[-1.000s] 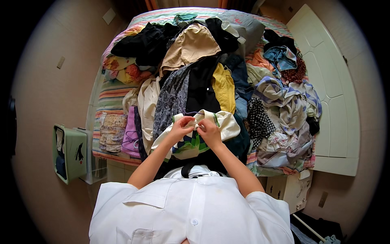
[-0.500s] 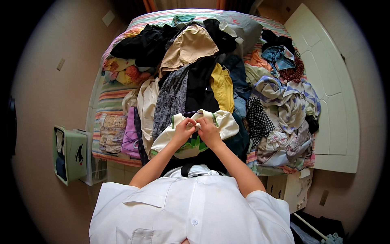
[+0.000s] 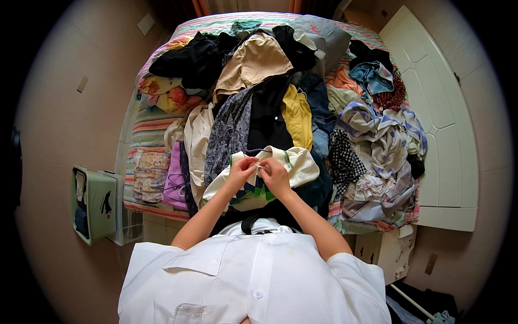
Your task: The person picks up hangers and clothing items from a bed, including a polo shirt and a patterned top, fastens buttons, inserts the hangers into the garments, and hangs them on a rack.
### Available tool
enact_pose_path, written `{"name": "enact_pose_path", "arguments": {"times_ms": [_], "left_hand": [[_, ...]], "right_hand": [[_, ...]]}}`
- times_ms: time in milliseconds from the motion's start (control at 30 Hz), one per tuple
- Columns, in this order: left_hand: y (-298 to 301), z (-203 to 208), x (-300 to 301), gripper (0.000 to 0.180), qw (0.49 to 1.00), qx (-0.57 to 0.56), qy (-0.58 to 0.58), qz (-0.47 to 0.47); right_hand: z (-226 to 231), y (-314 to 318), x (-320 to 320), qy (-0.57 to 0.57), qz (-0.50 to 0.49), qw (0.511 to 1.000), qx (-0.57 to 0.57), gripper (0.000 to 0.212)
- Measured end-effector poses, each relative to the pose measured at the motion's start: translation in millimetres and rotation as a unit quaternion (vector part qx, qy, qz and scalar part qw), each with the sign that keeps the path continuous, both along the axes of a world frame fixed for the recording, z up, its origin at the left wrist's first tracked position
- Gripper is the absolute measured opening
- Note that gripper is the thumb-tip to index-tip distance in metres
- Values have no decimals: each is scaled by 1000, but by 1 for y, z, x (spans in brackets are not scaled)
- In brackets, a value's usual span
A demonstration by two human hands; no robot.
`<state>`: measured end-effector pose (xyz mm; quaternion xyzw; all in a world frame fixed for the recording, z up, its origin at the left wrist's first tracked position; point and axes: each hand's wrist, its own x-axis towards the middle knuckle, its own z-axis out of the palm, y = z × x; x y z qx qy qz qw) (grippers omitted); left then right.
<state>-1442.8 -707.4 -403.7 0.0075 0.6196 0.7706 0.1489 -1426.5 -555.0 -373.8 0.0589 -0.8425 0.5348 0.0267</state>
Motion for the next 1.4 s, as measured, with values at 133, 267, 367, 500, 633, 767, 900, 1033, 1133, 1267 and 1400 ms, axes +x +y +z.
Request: {"name": "enact_pose_path", "arguments": {"times_ms": [133, 267, 367, 500, 633, 767, 900, 1033, 1133, 1267, 1400], "left_hand": [[-4, -5, 2, 28, 999, -5, -14, -30], [-2, 0, 3, 29, 998, -44, 22, -33], [-4, 4, 2, 29, 997, -56, 34, -28], [-6, 4, 2, 28, 997, -62, 26, -28], [-1, 5, 2, 25, 997, -66, 30, -2], [4, 14, 2, 20, 984, -170, 52, 24], [6, 16, 1, 20, 973, -224, 54, 27], [6, 10, 1, 20, 973, -224, 53, 12], [6, 7, 1, 20, 971, -218, 81, 55], [4, 9, -1, 20, 970, -230, 67, 34], [2, 8, -4, 19, 967, -246, 70, -6]], "right_hand": [[5, 0, -6, -14, 9, 1000, 6, 19], [2, -2, -10, -55, 0, 998, -25, 22], [-2, -2, -11, -82, -20, 995, -44, 23], [-8, 1, -14, -135, 0, 987, -91, 20], [-16, 3, -16, -135, 8, 984, -120, 19], [-14, 4, -16, -135, -1, 985, -106, 18], [-9, 2, -17, -126, -10, 989, -72, 19], [-10, 4, -15, -129, -14, 991, -37, 20], [-10, 5, -14, -114, 6, 991, -66, 20], [-6, 7, -15, -99, 36, 994, -38, 21], [-1, 6, -13, -92, 24, 995, -15, 19]]}}
